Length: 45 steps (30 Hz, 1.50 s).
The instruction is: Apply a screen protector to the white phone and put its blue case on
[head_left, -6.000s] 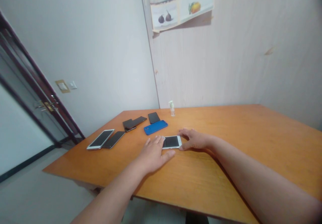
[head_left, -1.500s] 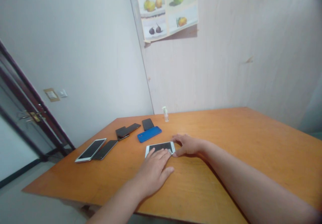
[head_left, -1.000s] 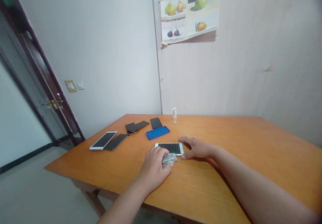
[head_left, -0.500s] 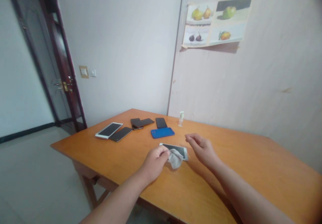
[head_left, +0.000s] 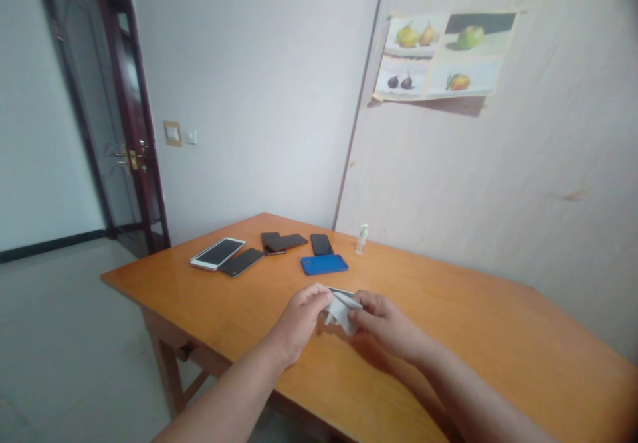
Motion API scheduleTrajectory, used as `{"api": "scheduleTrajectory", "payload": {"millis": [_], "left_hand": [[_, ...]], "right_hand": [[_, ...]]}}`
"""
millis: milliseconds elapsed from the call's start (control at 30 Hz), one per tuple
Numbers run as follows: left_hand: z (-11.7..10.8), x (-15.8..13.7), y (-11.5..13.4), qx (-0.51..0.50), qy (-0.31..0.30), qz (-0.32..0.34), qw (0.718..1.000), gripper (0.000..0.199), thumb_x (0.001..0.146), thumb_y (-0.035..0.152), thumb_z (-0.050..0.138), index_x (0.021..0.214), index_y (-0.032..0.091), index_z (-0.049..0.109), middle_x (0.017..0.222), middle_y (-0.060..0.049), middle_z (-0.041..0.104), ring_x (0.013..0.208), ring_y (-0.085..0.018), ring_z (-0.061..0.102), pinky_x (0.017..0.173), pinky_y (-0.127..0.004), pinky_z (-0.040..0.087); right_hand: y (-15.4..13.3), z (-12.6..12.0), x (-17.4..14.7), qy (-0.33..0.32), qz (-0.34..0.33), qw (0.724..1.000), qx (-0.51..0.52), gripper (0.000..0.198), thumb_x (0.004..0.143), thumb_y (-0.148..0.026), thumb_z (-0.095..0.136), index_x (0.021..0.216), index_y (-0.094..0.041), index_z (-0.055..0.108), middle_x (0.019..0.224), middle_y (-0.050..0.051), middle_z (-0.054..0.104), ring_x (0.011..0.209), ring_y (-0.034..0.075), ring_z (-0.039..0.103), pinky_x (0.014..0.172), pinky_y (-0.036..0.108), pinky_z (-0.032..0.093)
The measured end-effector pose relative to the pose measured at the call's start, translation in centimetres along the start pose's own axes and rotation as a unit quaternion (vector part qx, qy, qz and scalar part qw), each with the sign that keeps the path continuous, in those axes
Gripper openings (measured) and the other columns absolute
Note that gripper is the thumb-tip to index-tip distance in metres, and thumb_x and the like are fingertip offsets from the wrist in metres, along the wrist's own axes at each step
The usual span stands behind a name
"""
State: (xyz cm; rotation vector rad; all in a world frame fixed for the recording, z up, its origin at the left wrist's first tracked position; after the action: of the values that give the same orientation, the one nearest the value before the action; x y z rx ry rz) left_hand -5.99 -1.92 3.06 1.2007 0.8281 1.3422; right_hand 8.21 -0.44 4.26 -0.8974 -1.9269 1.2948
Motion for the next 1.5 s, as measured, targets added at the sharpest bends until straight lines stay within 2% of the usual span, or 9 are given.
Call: {"api": "scheduleTrajectory", "payload": {"millis": [200,467,567,700,867,967,1133,1333,1500], "left_hand": [[0.5,0.0,0.4,-0.1,-0.043,-0.013,0.994,0.022,0.083,0.035,0.063,0.074,0.017,0.056,0.072,0.001,0.057,0.067,-0.013,0.053,0.067,-0.024,0.043],[0.8,-0.4,1.0,-0.09,-0.06,-0.018,0.994,0.025,0.086,0.034,0.063,0.071,0.017,0.053,0.069,0.002,0.051,0.064,-0.012,0.047,0.063,-0.023,0.041],[0.7,-0.5,0.9,-0.098,-0.061,-0.018,0.993,0.021,0.089,0.031,0.06,0.074,0.017,0.054,0.07,0.002,0.053,0.065,-0.011,0.047,0.064,-0.023,0.041],[0.9,-0.6,0.6,-0.123,-0.078,-0.03,0.989,0.018,0.089,0.027,0.06,0.075,0.017,0.055,0.072,0.003,0.053,0.066,-0.011,0.048,0.064,-0.023,0.041],[0.7,-0.4,0.6,-0.157,-0.061,-0.028,0.985,0.012,0.088,0.025,0.061,0.081,0.016,0.059,0.079,0.001,0.058,0.075,-0.013,0.053,0.07,-0.024,0.044],[0.4,-0.2,0.6,-0.164,-0.042,-0.021,0.985,0.014,0.087,0.026,0.063,0.079,0.016,0.058,0.077,0.001,0.056,0.073,-0.012,0.052,0.069,-0.024,0.043],[0.0,0.0,0.5,-0.167,-0.036,-0.016,0.985,0.014,0.086,0.026,0.062,0.078,0.016,0.057,0.076,0.001,0.058,0.073,-0.013,0.052,0.071,-0.026,0.043],[-0.4,0.0,0.2,-0.125,-0.02,-0.037,0.991,0.011,0.085,0.025,0.063,0.087,0.015,0.059,0.078,-0.001,0.062,0.071,-0.013,0.054,0.07,-0.026,0.042],[-0.6,-0.3,0.2,-0.088,-0.012,-0.051,0.995,0.015,0.083,0.026,0.064,0.093,0.015,0.06,0.078,0.0,0.061,0.068,-0.012,0.053,0.066,-0.024,0.041]], "right_hand": [[-0.4,0.4,-0.2,-0.021,0.041,0.998,0.052,0.027,0.087,-0.045,0.055,0.083,-0.019,0.058,0.064,-0.001,0.064,0.055,0.014,0.06,0.056,0.026,0.044],[-0.7,-2.0,0.1,0.202,-0.048,0.977,-0.043,0.026,0.084,-0.047,0.061,0.084,-0.022,0.055,0.066,-0.003,0.056,0.06,0.014,0.052,0.056,0.027,0.042],[-1.4,-1.0,-0.3,0.153,-0.055,0.986,-0.047,0.031,0.09,-0.05,0.057,0.08,-0.02,0.057,0.068,-0.002,0.056,0.062,0.014,0.05,0.057,0.026,0.04],[-1.1,1.3,-0.4,0.054,-0.041,0.996,-0.063,0.025,0.087,-0.042,0.064,0.095,-0.019,0.064,0.082,0.001,0.064,0.074,0.016,0.055,0.066,0.028,0.043],[-0.9,1.6,-0.4,0.046,-0.031,0.998,0.012,0.037,0.081,-0.031,0.068,0.115,-0.022,0.059,0.101,0.003,0.066,0.088,0.019,0.059,0.076,0.031,0.047],[-1.5,1.7,-0.5,0.014,-0.022,0.997,0.077,0.032,0.08,-0.031,0.068,0.11,-0.022,0.057,0.097,0.002,0.065,0.083,0.018,0.058,0.072,0.029,0.046],[-1.3,1.1,-0.3,0.041,-0.009,0.997,0.07,0.018,0.085,-0.036,0.063,0.091,-0.02,0.057,0.077,0.0,0.06,0.068,0.014,0.053,0.062,0.027,0.043],[-0.8,-0.2,-0.8,0.195,-0.094,0.968,-0.126,0.043,0.085,-0.027,0.063,0.126,-0.023,0.052,0.09,0.002,0.063,0.073,0.015,0.056,0.068,0.029,0.046],[-3.2,1.4,-1.5,0.12,-0.181,0.956,-0.198,0.026,0.085,-0.012,0.052,0.103,-0.024,0.067,0.096,0.004,0.066,0.086,0.017,0.059,0.077,0.029,0.046]]}}
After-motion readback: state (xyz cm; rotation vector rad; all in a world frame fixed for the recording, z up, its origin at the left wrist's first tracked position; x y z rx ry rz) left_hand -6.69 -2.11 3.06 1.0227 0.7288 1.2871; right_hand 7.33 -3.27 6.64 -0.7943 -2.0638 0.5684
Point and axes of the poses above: each hand's wrist, its own x-axis towards the middle knuckle, its own z-axis out of the palm, y = z × x, the point moved 7 cm from there along x, towards the middle knuckle
